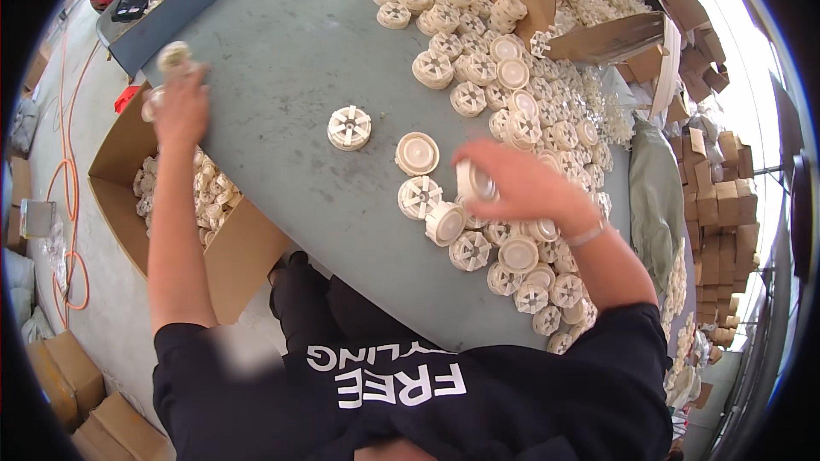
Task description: The person assembles small white plastic components by hand on a table. They pick up a base and a cross-shaped insert, fit them together, and place the assembled unit into a cardboard box. The process is repeated continuously with many identical parts.
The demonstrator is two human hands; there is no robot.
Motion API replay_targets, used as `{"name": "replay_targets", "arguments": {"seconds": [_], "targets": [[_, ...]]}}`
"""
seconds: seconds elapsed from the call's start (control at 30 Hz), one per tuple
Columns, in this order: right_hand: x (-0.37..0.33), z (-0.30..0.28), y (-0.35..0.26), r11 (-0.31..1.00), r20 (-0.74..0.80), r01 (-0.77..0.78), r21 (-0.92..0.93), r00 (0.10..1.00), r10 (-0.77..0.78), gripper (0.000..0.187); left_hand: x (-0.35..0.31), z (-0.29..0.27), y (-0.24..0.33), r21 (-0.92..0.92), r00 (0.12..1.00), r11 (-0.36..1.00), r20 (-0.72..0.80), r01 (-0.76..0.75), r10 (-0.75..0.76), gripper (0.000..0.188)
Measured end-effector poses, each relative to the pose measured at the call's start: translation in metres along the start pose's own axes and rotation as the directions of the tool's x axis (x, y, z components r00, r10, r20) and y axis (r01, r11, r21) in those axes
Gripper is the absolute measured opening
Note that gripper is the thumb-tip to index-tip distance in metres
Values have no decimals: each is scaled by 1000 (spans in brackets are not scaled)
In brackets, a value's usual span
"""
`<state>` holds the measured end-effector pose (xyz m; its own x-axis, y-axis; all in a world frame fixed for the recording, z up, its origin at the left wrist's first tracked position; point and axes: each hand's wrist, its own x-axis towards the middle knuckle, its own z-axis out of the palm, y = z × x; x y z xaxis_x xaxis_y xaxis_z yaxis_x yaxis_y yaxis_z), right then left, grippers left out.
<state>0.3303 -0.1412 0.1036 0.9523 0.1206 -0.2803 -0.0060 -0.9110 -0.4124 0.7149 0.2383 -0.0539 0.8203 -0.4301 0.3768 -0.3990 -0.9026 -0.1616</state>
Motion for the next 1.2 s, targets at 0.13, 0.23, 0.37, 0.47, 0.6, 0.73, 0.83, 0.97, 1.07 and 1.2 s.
{"name": "replay_targets", "arguments": {"seconds": [0.13, 0.23, 0.37, 0.47, 0.6, 0.73, 0.83, 0.97, 1.07, 1.2], "targets": [[-37, 68, -43, 996, -114, -27, -85, 993, 17, 71, 2, -12, 10, -347, 943, 908, -143, 235, -299, 67], [-34, 89, -46, 980, -225, -77, -182, 974, 35, 76, -56, -100, 126, -727, 958, 626, -181, -284, 224, 69], [-27, 87, -47, 968, -259, -131, -212, 963, 73, 76, -91, -135, 212, -714, 865, 565, -116, -414, 488, 67], [-20, 86, -33, 989, -330, -111, -100, 941, 73, 75, -89, -115, 242, -733, 784, 474, -129, -488, 607, 62], [-10, 85, -29, 969, -439, -107, 224, 877, 198, 74, -78, -103, 226, -743, 826, 505, -114, -439, 552, 52], [25, 85, -47, 968, -359, -204, 144, 901, 243, 76, -84, -110, 195, -689, 868, 585, -135, -428, 478, 48], [92, 79, -60, 962, -275, -230, 150, 925, 264, 77, -89, -95, 157, -660, 923, 664, -127, -351, 362, 47], [199, 79, -110, 964, -179, -149, 222, 965, 191, 82, -93, -72, 72, -538, 989, 830, -60, -145, 134, 50], [273, 107, -155, 939, -338, 94, 329, 941, 24, 96, -91, -44, -15, -366, 979, 930, -203, -48, -29, 54], [291, 80, -148, 940, -530, 193, 280, 848, -16, 85, -113, -24, -119, -285, 912, 913, -203, 293, -356, 57]]}}
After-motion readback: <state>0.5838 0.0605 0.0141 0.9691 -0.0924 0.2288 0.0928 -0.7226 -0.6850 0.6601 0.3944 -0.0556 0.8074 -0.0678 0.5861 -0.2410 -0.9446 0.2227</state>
